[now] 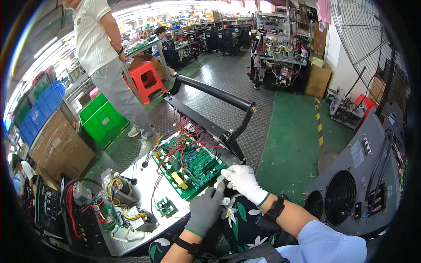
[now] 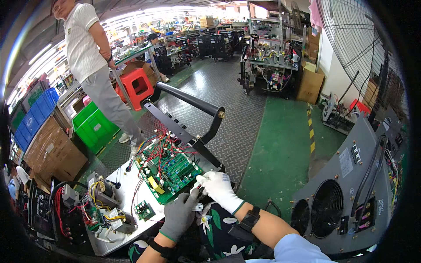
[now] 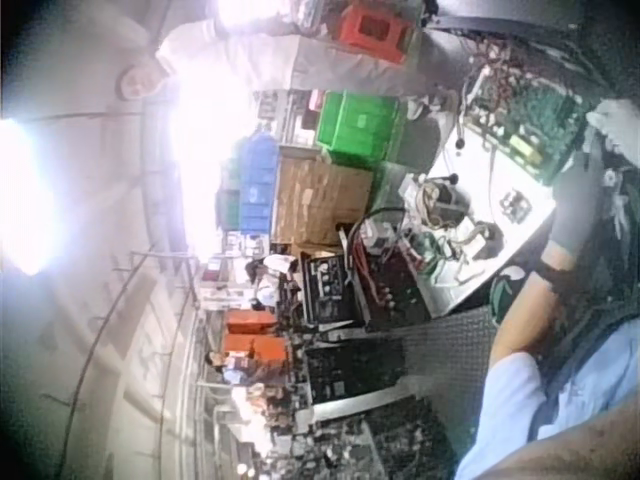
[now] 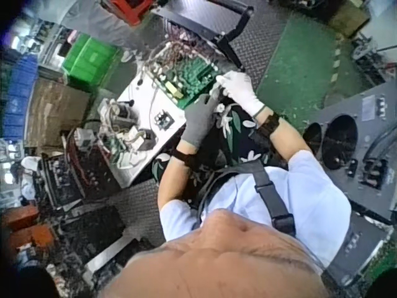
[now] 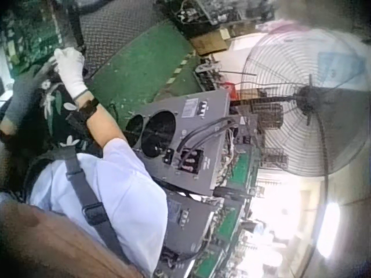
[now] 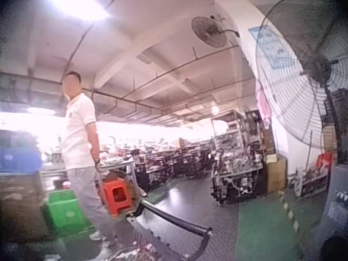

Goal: Assembling and wiring an electronic device on a metal chassis within a workshop.

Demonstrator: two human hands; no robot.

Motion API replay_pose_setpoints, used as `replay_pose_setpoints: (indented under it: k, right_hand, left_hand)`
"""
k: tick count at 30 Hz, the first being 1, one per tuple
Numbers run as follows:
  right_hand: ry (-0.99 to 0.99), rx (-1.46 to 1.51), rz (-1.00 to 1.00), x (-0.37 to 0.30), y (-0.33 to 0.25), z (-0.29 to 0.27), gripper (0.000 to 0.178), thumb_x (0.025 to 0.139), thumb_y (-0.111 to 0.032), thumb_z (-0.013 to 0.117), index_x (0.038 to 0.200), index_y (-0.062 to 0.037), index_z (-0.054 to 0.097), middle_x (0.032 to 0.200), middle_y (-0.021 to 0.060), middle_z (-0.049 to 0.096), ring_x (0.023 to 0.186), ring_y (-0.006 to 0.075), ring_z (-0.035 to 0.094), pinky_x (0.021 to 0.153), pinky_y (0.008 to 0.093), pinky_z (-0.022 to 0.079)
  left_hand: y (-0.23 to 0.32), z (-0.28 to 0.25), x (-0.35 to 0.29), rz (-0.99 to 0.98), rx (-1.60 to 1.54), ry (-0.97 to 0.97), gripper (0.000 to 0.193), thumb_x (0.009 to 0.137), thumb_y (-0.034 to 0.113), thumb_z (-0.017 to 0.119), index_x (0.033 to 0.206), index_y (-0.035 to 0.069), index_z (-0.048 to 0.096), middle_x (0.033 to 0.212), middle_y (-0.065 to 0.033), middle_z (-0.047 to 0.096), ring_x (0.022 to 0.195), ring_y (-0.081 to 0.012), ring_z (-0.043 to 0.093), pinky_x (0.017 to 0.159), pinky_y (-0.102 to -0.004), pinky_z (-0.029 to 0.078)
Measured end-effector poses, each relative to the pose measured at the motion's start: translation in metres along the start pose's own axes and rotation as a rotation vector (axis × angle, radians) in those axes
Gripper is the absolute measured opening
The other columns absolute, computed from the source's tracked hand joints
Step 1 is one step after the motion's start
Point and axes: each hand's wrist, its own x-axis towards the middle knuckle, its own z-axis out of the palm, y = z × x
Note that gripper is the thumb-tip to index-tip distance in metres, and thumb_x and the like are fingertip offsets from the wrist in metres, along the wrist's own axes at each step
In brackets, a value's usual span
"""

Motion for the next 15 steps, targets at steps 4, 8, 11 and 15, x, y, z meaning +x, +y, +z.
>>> replay_pose_setpoints:
  k: [4,8,11,15]
  right_hand:
    - [0.076,0.066,-0.109,0.014,0.017,-0.004,0.036,0.091,-0.024,0.051,0.116,0.0013,0.057,0.066,0.0079,0.060,0.050,0.0141,0.054,0.047,0.0303,0.045]
    - [-0.049,-0.114,-0.172,0.010,0.014,-0.013,0.042,0.090,-0.019,0.045,0.130,-0.0038,0.047,0.079,0.0136,0.065,0.066,0.0227,0.064,0.061,0.0354,0.051]
    - [0.214,-0.478,-0.553,0.003,0.007,-0.014,0.043,0.089,-0.018,0.047,0.129,-0.0047,0.047,0.090,0.0178,0.065,0.080,0.0352,0.064,0.071,0.0441,0.051]
    - [0.172,-0.550,-0.552,-0.004,0.006,-0.016,0.047,0.085,-0.013,0.052,0.130,-0.0069,0.044,0.108,0.0183,0.061,0.090,0.0371,0.062,0.073,0.0452,0.051]
  left_hand:
    - [0.000,0.007,0.003,-0.135,0.051,0.095,0.042,0.072,0.007,0.061,0.113,0.012,0.057,0.083,-0.0089,0.059,0.064,-0.0293,0.062,0.052,-0.0408,0.047]
    - [0.009,0.014,0.018,-0.211,0.154,0.069,0.037,0.073,0.009,0.060,0.110,0.009,0.057,0.081,-0.0093,0.059,0.064,-0.0288,0.063,0.051,-0.0409,0.047]
    - [0.015,0.021,0.038,-0.165,0.219,0.057,0.036,0.074,0.010,0.060,0.110,0.010,0.057,0.080,-0.0095,0.059,0.062,-0.0270,0.063,0.050,-0.0407,0.047]
    - [0.013,0.024,0.051,-0.065,0.291,0.068,0.017,0.080,0.015,0.054,0.095,0.007,0.054,0.072,-0.0042,0.056,0.055,-0.0203,0.061,0.045,-0.0352,0.046]
